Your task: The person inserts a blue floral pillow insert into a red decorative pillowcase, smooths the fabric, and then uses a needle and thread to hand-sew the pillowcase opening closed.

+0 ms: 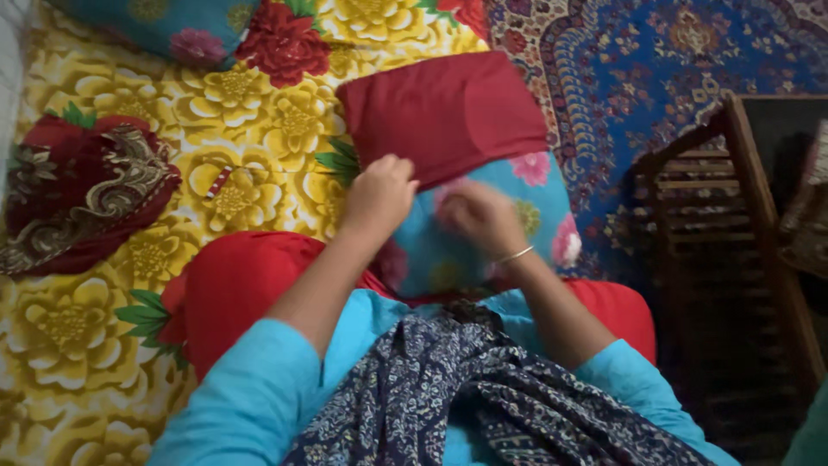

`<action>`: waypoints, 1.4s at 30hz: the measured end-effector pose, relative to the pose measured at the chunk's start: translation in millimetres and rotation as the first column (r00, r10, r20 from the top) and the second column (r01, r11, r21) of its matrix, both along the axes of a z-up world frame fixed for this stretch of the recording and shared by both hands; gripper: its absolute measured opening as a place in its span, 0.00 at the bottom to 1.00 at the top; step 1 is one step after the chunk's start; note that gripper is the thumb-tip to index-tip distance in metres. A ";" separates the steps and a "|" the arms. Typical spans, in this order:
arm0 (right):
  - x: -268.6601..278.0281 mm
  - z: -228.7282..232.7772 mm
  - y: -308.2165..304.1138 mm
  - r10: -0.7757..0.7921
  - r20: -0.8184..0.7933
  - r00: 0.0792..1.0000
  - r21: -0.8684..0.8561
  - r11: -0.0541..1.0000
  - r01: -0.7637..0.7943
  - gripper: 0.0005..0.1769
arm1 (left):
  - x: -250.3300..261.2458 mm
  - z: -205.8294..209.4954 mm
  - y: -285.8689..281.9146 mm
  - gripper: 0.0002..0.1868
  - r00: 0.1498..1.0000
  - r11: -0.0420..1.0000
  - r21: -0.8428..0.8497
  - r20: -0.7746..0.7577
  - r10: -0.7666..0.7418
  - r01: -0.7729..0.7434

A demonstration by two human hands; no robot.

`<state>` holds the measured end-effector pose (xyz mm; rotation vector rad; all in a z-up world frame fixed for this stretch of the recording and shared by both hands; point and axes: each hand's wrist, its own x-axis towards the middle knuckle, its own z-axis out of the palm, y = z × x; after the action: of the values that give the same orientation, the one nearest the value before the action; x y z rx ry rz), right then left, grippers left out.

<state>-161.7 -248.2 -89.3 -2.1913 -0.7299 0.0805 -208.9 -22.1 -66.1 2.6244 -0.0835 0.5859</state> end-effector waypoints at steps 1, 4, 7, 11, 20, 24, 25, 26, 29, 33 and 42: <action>13.2 -0.3 -21.1 -0.165 0.097 0.981 0.048 0.986 0.161 0.13 | 9.3 0.6 -14.9 0.13 0.998 0.998 0.028 0.032 -0.048 0.048; 41.0 -14.3 -88.5 -0.352 0.281 0.893 -0.004 0.930 0.368 0.21 | 34.4 -9.9 -51.1 0.16 0.998 0.995 0.095 0.047 -0.033 0.029; 52.0 -48.1 -131.8 -0.406 0.089 0.910 -0.014 0.913 0.409 0.38 | 51.4 -31.6 -67.9 0.11 0.999 0.992 0.127 -0.039 0.016 -0.011; 58.1 -68.8 -139.1 -0.271 -0.267 0.925 0.135 0.940 0.315 0.51 | 38.3 -42.2 -74.1 0.09 0.964 0.987 0.063 -0.233 -0.131 0.150; 33.6 -13.9 -91.0 -0.102 -0.178 0.979 0.327 0.932 0.157 0.60 | 6.1 27.9 -69.0 0.24 0.958 0.941 0.264 -0.245 -0.147 0.212; 25.9 -9.1 -73.7 -0.193 0.012 0.981 0.243 0.952 0.184 0.65 | 71.4 42.1 -91.9 0.12 0.944 0.952 0.260 0.239 -0.226 0.162; 22.4 -7.6 -70.6 -0.174 -0.033 0.984 0.253 0.951 0.177 0.63 | 89.6 43.7 -102.2 0.09 0.960 0.950 0.277 0.197 -0.201 0.142; 18.4 -6.1 -68.0 -0.155 -0.078 0.985 0.262 0.950 0.170 0.62 | 104.8 44.2 -112.2 0.05 0.972 0.948 0.294 0.154 -0.175 0.124; 13.9 0.7 -66.1 -0.097 -0.112 0.989 0.275 0.953 0.125 0.57 | 134.7 43.0 -132.1 0.07 0.995 0.933 0.346 -0.048 -0.092 0.103; 6.4 10.2 -66.4 -0.125 -0.140 0.982 0.223 0.963 0.155 0.52 | 146.9 40.1 -135.6 0.11 0.951 0.977 0.203 -0.310 0.003 0.063; 24.6 -30.5 -72.5 -0.068 -0.102 0.992 0.263 0.960 0.093 0.42 | 140.9 47.5 -151.5 0.14 0.870 0.995 -0.094 -0.489 -0.065 0.021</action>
<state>-137.0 -320.7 -119.9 -1.9428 -0.5633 0.0384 -68.0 -173.6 -18.6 2.5941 0.0419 -0.1085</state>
